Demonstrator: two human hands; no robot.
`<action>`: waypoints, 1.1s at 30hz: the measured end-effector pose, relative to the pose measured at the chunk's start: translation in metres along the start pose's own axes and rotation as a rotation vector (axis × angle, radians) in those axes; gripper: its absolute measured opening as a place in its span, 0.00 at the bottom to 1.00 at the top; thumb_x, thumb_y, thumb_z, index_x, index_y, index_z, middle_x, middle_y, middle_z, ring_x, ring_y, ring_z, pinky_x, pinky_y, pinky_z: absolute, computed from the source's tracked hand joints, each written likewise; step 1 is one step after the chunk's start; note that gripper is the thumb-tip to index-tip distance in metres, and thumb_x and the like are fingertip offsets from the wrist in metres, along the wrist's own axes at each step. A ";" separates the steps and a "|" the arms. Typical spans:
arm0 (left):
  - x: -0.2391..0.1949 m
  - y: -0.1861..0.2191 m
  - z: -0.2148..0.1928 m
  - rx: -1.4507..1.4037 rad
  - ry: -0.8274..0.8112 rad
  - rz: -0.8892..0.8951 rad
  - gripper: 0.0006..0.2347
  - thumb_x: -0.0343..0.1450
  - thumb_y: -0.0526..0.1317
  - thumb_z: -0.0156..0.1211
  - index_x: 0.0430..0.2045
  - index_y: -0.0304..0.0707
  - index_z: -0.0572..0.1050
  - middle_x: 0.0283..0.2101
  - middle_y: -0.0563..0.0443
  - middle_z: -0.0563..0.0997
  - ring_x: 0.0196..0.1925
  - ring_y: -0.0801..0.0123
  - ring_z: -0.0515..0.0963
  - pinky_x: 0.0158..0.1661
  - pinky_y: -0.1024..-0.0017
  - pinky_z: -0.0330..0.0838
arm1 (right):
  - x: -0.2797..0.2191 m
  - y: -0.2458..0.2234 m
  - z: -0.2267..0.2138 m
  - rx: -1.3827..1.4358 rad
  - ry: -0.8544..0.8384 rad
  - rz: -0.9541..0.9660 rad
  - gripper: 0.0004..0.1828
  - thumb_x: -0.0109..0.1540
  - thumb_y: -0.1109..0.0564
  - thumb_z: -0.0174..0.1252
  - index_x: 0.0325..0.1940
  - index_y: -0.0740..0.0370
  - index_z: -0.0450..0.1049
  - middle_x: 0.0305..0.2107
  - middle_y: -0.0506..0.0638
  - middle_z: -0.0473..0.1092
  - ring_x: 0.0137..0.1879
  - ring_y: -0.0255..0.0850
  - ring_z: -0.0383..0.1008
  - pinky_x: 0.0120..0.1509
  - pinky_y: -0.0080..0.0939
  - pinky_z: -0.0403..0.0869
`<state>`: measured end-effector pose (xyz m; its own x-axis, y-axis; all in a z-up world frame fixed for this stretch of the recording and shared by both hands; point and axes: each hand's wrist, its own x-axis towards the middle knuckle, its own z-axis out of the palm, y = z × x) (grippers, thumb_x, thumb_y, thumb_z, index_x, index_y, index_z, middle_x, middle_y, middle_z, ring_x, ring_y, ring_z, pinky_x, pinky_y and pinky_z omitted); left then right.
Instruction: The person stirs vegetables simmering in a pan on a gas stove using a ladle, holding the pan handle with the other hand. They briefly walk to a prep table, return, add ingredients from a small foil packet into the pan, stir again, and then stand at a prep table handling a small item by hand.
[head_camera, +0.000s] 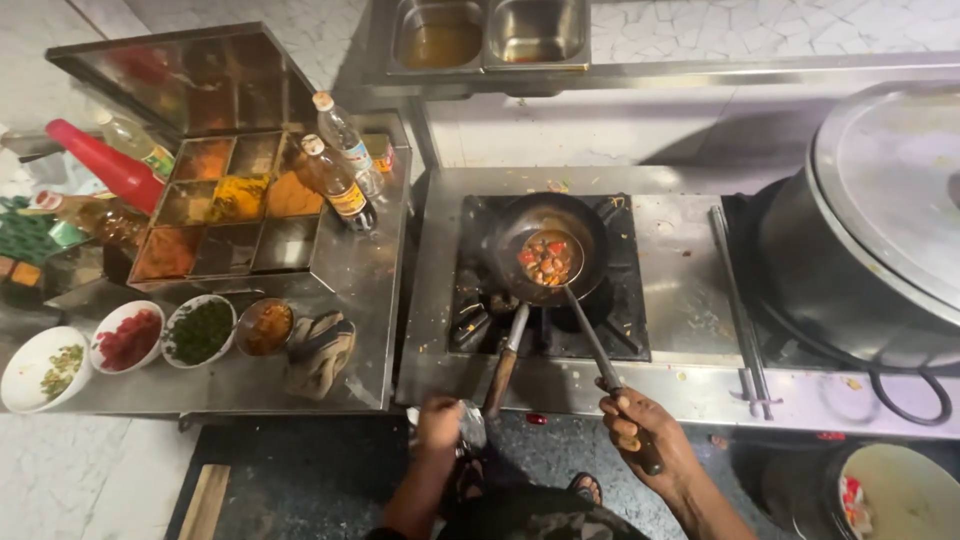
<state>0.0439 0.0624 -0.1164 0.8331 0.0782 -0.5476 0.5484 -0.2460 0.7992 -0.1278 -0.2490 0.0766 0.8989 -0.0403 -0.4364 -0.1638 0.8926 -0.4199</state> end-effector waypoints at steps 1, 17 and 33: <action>0.006 0.009 -0.007 -0.170 0.001 0.034 0.06 0.68 0.37 0.63 0.36 0.40 0.78 0.32 0.51 0.78 0.32 0.66 0.73 0.32 0.67 0.64 | -0.001 0.001 -0.002 0.010 -0.014 -0.011 0.18 0.64 0.61 0.54 0.56 0.72 0.64 0.33 0.50 0.65 0.27 0.28 0.61 0.22 0.25 0.62; 0.076 0.242 0.115 -0.728 -0.221 0.167 0.17 0.67 0.27 0.60 0.48 0.42 0.70 0.46 0.46 0.76 0.37 0.63 0.77 0.33 0.68 0.73 | -0.048 -0.022 0.075 -0.155 -0.180 -0.130 0.28 0.63 0.67 0.54 0.66 0.79 0.56 0.30 0.47 0.60 0.26 0.29 0.61 0.21 0.26 0.63; 0.079 0.261 0.186 -1.029 -0.436 0.121 0.16 0.69 0.24 0.53 0.51 0.33 0.69 0.47 0.41 0.75 0.46 0.57 0.78 0.48 0.55 0.76 | -0.033 -0.014 0.105 -0.589 0.092 -0.199 0.23 0.60 0.69 0.52 0.61 0.73 0.63 0.22 0.47 0.58 0.19 0.33 0.58 0.19 0.34 0.61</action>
<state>0.2390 -0.1750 0.0030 0.8991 -0.2861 -0.3313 0.4320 0.7015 0.5668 -0.1124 -0.2133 0.1809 0.9009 -0.2418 -0.3605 -0.2173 0.4677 -0.8567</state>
